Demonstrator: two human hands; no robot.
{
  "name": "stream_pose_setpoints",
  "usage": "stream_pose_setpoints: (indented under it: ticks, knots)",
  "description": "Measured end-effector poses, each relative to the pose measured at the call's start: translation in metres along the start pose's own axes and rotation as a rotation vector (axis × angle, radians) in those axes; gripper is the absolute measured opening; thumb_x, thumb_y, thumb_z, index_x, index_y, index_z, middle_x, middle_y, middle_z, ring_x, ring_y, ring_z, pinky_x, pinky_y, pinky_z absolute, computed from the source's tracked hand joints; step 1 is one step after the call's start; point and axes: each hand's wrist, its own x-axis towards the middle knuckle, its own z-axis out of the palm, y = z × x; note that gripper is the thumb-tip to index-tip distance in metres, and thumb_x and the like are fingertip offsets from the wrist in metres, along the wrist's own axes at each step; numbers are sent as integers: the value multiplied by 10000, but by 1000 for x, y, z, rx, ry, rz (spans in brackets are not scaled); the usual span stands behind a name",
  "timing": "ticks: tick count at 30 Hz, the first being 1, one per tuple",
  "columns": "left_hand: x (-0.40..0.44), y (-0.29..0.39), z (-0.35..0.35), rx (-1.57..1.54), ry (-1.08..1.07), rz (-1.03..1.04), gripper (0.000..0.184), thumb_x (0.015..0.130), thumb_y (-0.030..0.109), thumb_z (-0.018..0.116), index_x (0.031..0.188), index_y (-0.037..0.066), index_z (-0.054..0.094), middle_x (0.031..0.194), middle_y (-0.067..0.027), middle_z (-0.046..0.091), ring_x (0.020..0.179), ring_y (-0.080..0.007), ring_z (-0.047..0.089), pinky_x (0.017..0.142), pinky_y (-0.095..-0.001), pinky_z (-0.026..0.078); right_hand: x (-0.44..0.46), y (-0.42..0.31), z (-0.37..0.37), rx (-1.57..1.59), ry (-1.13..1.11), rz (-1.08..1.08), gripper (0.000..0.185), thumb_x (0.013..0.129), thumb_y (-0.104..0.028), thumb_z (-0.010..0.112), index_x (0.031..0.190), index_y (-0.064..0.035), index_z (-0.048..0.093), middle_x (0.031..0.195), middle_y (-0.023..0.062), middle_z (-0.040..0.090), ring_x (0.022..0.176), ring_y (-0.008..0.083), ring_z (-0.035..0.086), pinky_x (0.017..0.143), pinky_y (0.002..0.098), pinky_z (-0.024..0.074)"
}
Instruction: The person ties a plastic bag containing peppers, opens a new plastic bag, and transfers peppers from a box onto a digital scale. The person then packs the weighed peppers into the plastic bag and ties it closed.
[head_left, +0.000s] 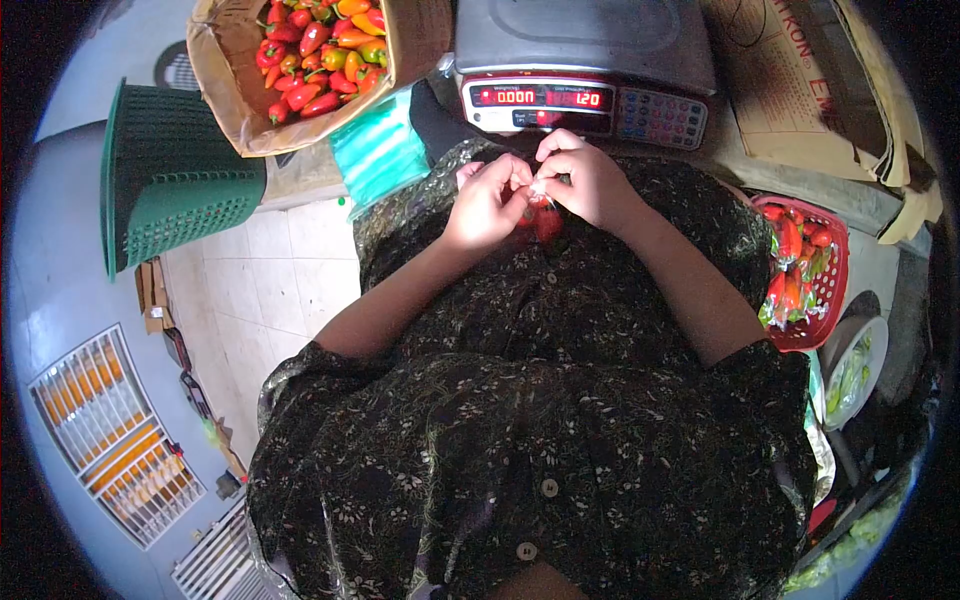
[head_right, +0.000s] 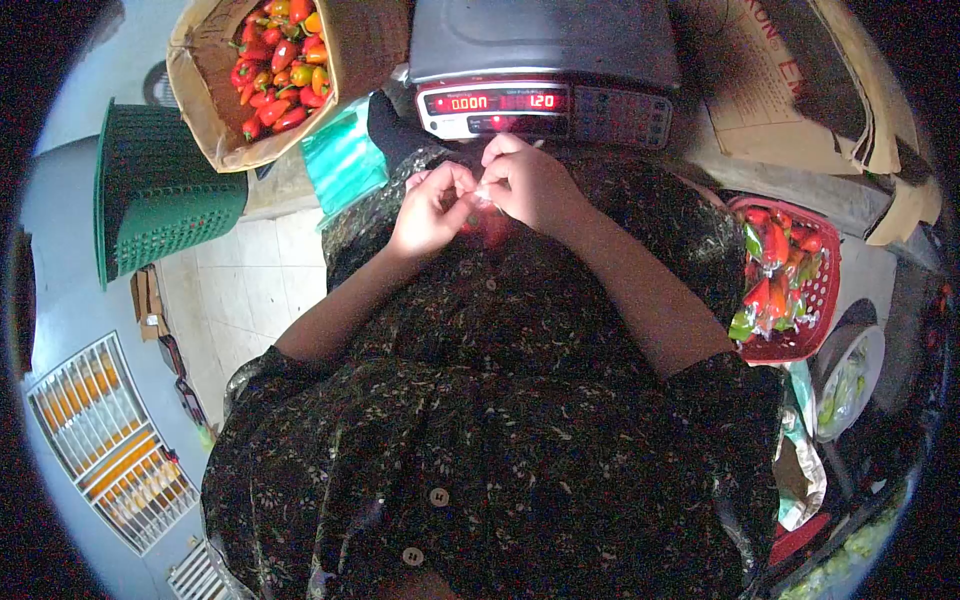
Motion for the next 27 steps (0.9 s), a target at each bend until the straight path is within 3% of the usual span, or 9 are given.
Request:
stream_pose_setpoints:
  ticks: [4,10,16,27]
  knots:
    - [0,-7,6,-134,4,-39,88,827,-2,613,857,44,544,728,15,570,628,-44,536,616,-198,414,1,2,1,17,8,-23,131,729,-106,649,762,21,633,925,135,570,817,271,602,714,345,482]
    - [2,2,2,90,55,81,97,807,68,650,838,81,558,703,29,565,582,-81,538,682,-252,404,0,4,-1,40,-46,18,63,742,-51,631,778,-1,618,961,111,541,865,243,567,762,332,460]
    - [3,0,4,9,39,55,87,803,86,649,839,94,569,661,30,559,571,-97,537,693,-265,389,0,8,-1,38,-36,4,122,720,-91,648,763,22,629,861,134,576,772,275,605,696,352,486]
    - [2,2,3,-33,16,46,98,788,42,632,864,82,584,638,37,534,530,-49,466,542,-216,364,-1,7,-1,96,-33,36,117,702,-87,647,750,19,631,802,142,597,752,298,611,679,371,487]
